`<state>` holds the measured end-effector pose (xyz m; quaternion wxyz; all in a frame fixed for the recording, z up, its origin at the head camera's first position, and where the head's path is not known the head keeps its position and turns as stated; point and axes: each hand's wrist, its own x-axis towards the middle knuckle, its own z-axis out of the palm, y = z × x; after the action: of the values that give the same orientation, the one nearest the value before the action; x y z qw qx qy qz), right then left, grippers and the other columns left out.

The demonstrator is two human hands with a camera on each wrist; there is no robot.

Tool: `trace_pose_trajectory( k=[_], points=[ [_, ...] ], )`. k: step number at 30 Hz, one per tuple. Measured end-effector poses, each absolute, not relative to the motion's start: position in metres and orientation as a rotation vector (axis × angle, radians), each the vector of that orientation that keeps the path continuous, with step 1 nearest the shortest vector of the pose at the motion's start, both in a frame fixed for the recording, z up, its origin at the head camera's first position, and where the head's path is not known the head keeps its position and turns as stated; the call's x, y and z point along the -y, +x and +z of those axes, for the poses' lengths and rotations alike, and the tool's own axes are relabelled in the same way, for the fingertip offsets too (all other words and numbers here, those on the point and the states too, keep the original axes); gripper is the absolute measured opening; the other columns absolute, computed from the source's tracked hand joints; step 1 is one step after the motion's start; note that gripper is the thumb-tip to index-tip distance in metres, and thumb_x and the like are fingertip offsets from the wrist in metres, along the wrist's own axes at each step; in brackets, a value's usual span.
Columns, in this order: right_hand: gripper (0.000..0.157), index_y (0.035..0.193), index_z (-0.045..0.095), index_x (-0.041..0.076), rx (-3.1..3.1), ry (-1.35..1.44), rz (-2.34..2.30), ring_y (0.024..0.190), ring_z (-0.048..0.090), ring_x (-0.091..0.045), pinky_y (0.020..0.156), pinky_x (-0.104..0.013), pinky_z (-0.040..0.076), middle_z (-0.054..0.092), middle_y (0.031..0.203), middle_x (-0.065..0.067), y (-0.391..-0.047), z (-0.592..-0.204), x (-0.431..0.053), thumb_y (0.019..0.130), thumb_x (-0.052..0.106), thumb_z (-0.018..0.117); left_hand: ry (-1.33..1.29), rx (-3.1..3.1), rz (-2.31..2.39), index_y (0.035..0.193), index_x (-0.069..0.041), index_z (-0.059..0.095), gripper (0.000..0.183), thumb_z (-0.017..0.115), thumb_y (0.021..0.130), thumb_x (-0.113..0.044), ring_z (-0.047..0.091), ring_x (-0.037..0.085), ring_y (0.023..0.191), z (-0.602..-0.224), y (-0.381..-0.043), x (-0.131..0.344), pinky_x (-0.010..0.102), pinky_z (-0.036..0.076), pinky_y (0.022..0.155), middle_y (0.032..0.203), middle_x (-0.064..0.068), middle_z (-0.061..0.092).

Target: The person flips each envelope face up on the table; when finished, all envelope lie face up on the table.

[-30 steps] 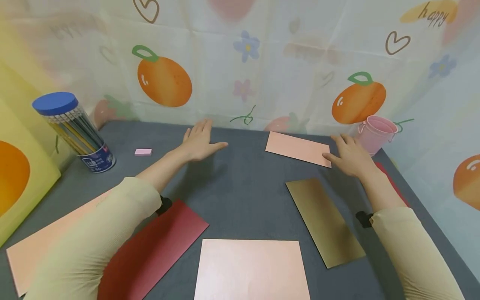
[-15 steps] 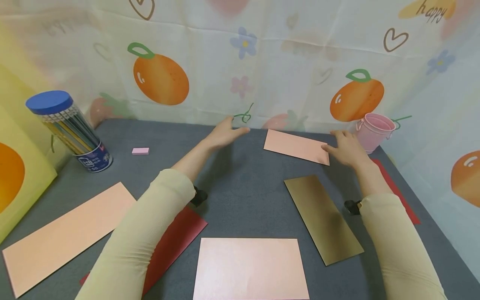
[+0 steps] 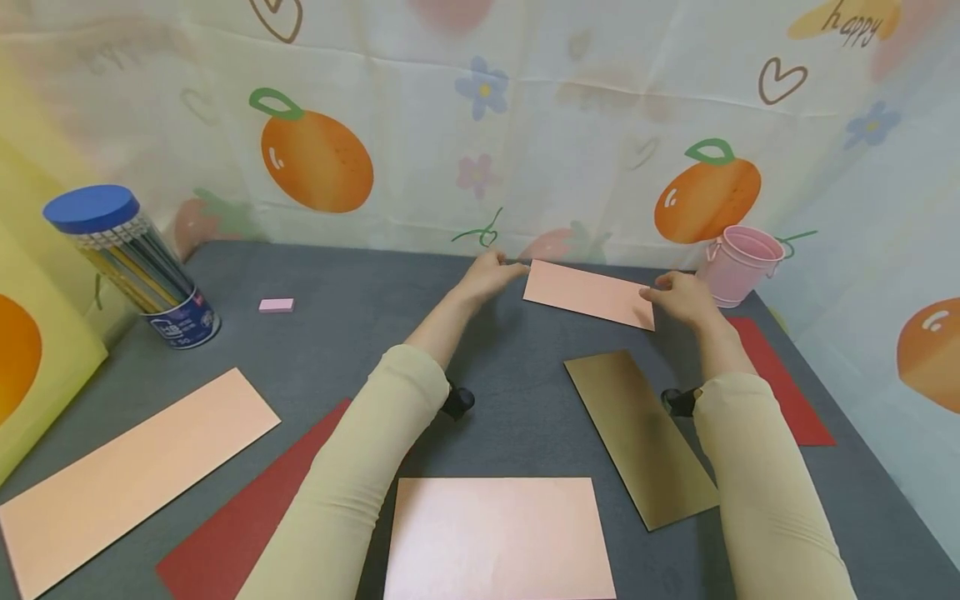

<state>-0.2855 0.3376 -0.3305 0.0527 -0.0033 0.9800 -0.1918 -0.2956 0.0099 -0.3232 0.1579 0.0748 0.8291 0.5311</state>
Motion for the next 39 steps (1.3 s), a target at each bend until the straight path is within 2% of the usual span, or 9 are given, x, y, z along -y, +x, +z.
trace_pose_trajectory(
  k=[3, 7, 10, 12, 15, 19, 21, 25, 39],
  points=[
    [0.064, 0.14, 0.042, -0.011, -2.928, 0.04, -0.599, 0.129, 0.045, -0.05, 0.109, -0.061, 0.04, 0.046, 0.142, -0.035, -0.286, -0.333, -0.338, 0.101, 0.039, 0.048, 0.176, -2.343, 1.585, 0.105, -0.003, 0.047, 0.03, 0.053, 0.1, -0.032, 0.051, 0.026, 0.1, -0.33, -0.297, -0.016, 0.034, 0.041, 0.09, 0.107, 0.012, 0.05],
    [0.064, 0.14, 0.041, -0.013, -2.888, 0.064, -0.619, 0.131, 0.043, -0.051, 0.11, -0.061, 0.038, 0.043, 0.144, -0.036, -0.286, -0.334, -0.338, 0.1, 0.037, 0.049, 0.099, -2.302, 1.656, 0.085, -0.01, 0.04, 0.03, 0.054, 0.1, -0.031, 0.038, 0.02, 0.078, -0.338, -0.299, -0.022, 0.036, 0.043, 0.092, 0.09, 0.005, 0.045],
    [0.063, 0.136, 0.045, -0.014, -2.878, 0.061, -0.622, 0.119, 0.051, -0.048, 0.102, -0.059, 0.045, 0.049, 0.136, -0.036, -0.286, -0.336, -0.336, 0.1, 0.036, 0.049, 0.027, -2.271, 1.694, 0.077, -0.011, 0.047, 0.031, 0.056, 0.099, -0.032, 0.053, 0.025, 0.098, -0.343, -0.3, -0.024, 0.047, 0.041, 0.108, 0.1, 0.002, 0.051],
    [0.059, 0.131, 0.049, -0.015, -2.878, 0.065, -0.62, 0.106, 0.058, -0.044, 0.092, -0.053, 0.05, 0.054, 0.127, -0.035, -0.286, -0.338, -0.336, 0.099, 0.036, 0.05, -0.004, -2.231, 1.727, 0.066, -0.015, 0.035, 0.041, 0.056, 0.099, -0.031, 0.057, 0.032, 0.103, -0.347, -0.302, -0.026, 0.047, 0.04, 0.102, 0.091, 0.003, 0.041],
    [0.057, 0.127, 0.053, -0.015, -2.865, 0.091, -0.634, 0.093, 0.064, -0.04, 0.081, -0.042, 0.054, 0.056, 0.122, -0.034, -0.286, -0.34, -0.335, 0.099, 0.035, 0.052, -0.027, -2.171, 1.766, 0.061, -0.017, 0.031, 0.048, 0.057, 0.099, -0.03, 0.048, 0.039, 0.137, -0.352, -0.303, -0.027, 0.046, 0.038, 0.102, 0.116, 0.005, 0.047],
    [0.057, 0.126, 0.055, -0.015, -2.829, 0.148, -0.698, 0.098, 0.064, -0.039, 0.08, -0.037, 0.059, 0.056, 0.121, -0.032, -0.285, -0.343, -0.336, 0.098, 0.034, 0.053, -0.022, -2.11, 1.793, 0.073, -0.01, 0.042, 0.034, 0.056, 0.1, -0.026, 0.036, 0.036, 0.147, -0.356, -0.305, -0.028, 0.044, 0.035, 0.12, 0.149, 0.013, 0.04],
    [0.056, 0.124, 0.057, -0.014, -2.814, 0.177, -0.742, 0.094, 0.062, -0.034, 0.076, -0.034, 0.059, 0.058, 0.112, -0.028, -0.285, -0.343, -0.336, 0.097, 0.034, 0.055, -0.017, -2.09, 1.803, 0.097, -0.001, 0.055, 0.023, 0.054, 0.1, -0.024, 0.033, 0.034, 0.149, -0.357, -0.305, -0.029, 0.042, 0.033, 0.123, 0.157, 0.015, 0.035],
    [0.054, 0.121, 0.058, -0.014, -2.787, 0.228, -0.804, 0.083, 0.059, -0.023, 0.065, -0.025, 0.055, 0.059, 0.093, -0.016, -0.285, -0.343, -0.337, 0.096, 0.034, 0.058, -0.015, -2.06, 1.798, 0.148, 0.002, 0.036, 0.055, 0.054, 0.101, -0.02, 0.029, 0.032, 0.151, -0.357, -0.306, -0.031, 0.039, 0.031, 0.124, 0.162, 0.014, 0.029],
    [0.039, 0.093, 0.054, -0.002, -2.654, 0.321, -0.914, 0.071, 0.057, -0.01, 0.064, -0.024, 0.054, 0.053, 0.072, 0.003, -0.285, -0.343, -0.336, 0.095, 0.036, 0.061, 0.024, -2.046, 1.759, 0.151, 0.0, 0.034, 0.056, 0.054, 0.1, -0.014, 0.031, 0.034, 0.149, -0.365, -0.308, -0.036, 0.039, 0.034, 0.122, 0.161, 0.016, 0.029]
  ],
)
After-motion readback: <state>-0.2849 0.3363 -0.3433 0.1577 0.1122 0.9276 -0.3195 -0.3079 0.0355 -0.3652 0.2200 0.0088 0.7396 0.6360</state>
